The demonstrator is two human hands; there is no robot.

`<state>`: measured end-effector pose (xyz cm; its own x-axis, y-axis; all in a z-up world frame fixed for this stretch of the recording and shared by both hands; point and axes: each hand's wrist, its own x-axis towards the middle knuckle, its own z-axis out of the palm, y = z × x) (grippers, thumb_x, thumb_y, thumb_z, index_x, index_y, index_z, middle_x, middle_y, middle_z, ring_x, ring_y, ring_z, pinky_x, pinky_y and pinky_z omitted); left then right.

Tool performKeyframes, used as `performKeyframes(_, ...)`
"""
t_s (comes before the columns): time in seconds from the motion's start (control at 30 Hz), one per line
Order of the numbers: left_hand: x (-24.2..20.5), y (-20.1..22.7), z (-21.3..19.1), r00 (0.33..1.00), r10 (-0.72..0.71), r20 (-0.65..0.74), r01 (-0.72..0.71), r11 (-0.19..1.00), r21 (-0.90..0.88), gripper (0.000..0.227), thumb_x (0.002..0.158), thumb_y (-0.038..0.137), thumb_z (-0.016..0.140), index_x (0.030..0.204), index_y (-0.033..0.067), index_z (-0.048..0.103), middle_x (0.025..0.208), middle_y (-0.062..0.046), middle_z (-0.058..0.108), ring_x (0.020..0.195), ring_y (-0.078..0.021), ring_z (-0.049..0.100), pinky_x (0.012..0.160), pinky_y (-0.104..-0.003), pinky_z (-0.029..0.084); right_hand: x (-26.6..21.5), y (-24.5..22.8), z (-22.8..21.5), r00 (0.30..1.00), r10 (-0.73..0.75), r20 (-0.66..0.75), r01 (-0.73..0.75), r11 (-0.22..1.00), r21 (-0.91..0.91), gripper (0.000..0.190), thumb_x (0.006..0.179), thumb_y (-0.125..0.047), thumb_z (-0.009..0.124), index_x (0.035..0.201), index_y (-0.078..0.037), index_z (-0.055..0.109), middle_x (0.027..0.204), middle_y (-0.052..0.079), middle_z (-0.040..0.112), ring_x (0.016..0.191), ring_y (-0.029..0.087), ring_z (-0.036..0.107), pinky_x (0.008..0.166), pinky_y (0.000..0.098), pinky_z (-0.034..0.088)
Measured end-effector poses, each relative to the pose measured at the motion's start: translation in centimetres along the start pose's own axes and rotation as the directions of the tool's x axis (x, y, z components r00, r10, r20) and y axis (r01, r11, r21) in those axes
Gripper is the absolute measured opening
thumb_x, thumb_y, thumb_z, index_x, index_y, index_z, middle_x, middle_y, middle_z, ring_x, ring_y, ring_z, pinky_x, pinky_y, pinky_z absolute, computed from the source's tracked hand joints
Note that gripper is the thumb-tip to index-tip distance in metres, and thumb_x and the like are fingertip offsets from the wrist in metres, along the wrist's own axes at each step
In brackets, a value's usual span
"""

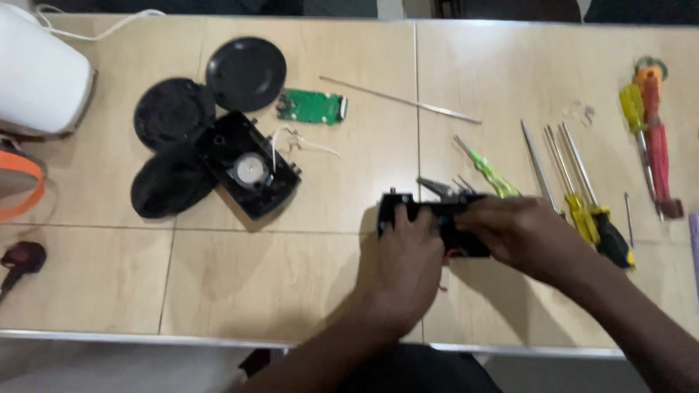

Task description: Disassembling a small electronic speaker by removing screws and manipulating internal components

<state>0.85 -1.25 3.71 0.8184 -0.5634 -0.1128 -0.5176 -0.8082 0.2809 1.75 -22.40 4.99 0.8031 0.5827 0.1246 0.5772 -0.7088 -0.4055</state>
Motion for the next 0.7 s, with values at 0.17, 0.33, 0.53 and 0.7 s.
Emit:
performKeyframes(0.17, 0.1, -0.4, 0.3, 0.994, -0.013, 0.106, 0.019, 0.998, -0.054, 0.021, 0.088, 0.008, 0.065, 0.105, 0.0099, 0.078, 0.115, -0.010, 0.059, 0.110, -0.0378, 0.047, 0.071, -0.043, 0.053, 0.6, -2.8, -1.4, 0.952, 0.182, -0.246, -0.182, 0.983, 0.023, 0.016, 0.081, -0.020, 0.081, 0.096, -0.016, 0.083, 0.096, -0.003, 0.082, 0.094, 0.015, 0.079, 0.081, 0.0317, 0.063)
performKeyframes(0.33, 0.0, -0.5, 0.5, 0.994, -0.016, 0.104, 0.025, 0.996, -0.084, 0.033, 0.078, 0.002, 0.073, 0.111, 0.0050, 0.073, 0.117, -0.012, 0.060, 0.111, -0.0390, 0.048, 0.073, -0.047, 0.052, -0.9, -4.9, -1.3, 0.664, 0.637, -0.392, -0.498, 0.768, 0.403, 0.019, 0.101, -0.013, 0.067, 0.112, -0.003, 0.078, 0.095, 0.008, 0.078, 0.084, 0.014, 0.071, 0.082, 0.0264, 0.055)
performKeyframes(0.53, -0.5, -1.0, 3.6, 0.999, -0.042, -0.018, 0.041, 0.999, -0.031, 0.081, 0.075, 0.027, 0.082, 0.147, 0.0034, 0.052, 0.126, -0.013, 0.063, 0.118, -0.0346, 0.051, 0.088, -0.048, 0.049, -6.3, -2.9, 4.9, 0.162, 0.886, -0.433, -0.616, 0.434, 0.657, 0.019, 0.116, -0.019, 0.063, 0.120, -0.006, 0.076, 0.089, 0.004, 0.066, 0.084, 0.009, 0.055, 0.075, 0.0250, 0.042)
performKeyframes(0.7, -1.2, -1.8, 2.7, 0.996, -0.029, 0.085, 0.034, 0.998, -0.060, 0.060, 0.092, 0.038, 0.068, 0.144, 0.0107, 0.055, 0.137, -0.010, 0.060, 0.131, -0.0327, 0.047, 0.096, -0.063, 0.039, -4.5, -6.7, 5.0, 0.094, 0.817, -0.569, -0.629, 0.491, 0.602, 0.013, 0.100, 0.005, 0.067, 0.110, 0.008, 0.075, 0.103, 0.015, 0.073, 0.090, 0.015, 0.065, 0.084, 0.0260, 0.050)
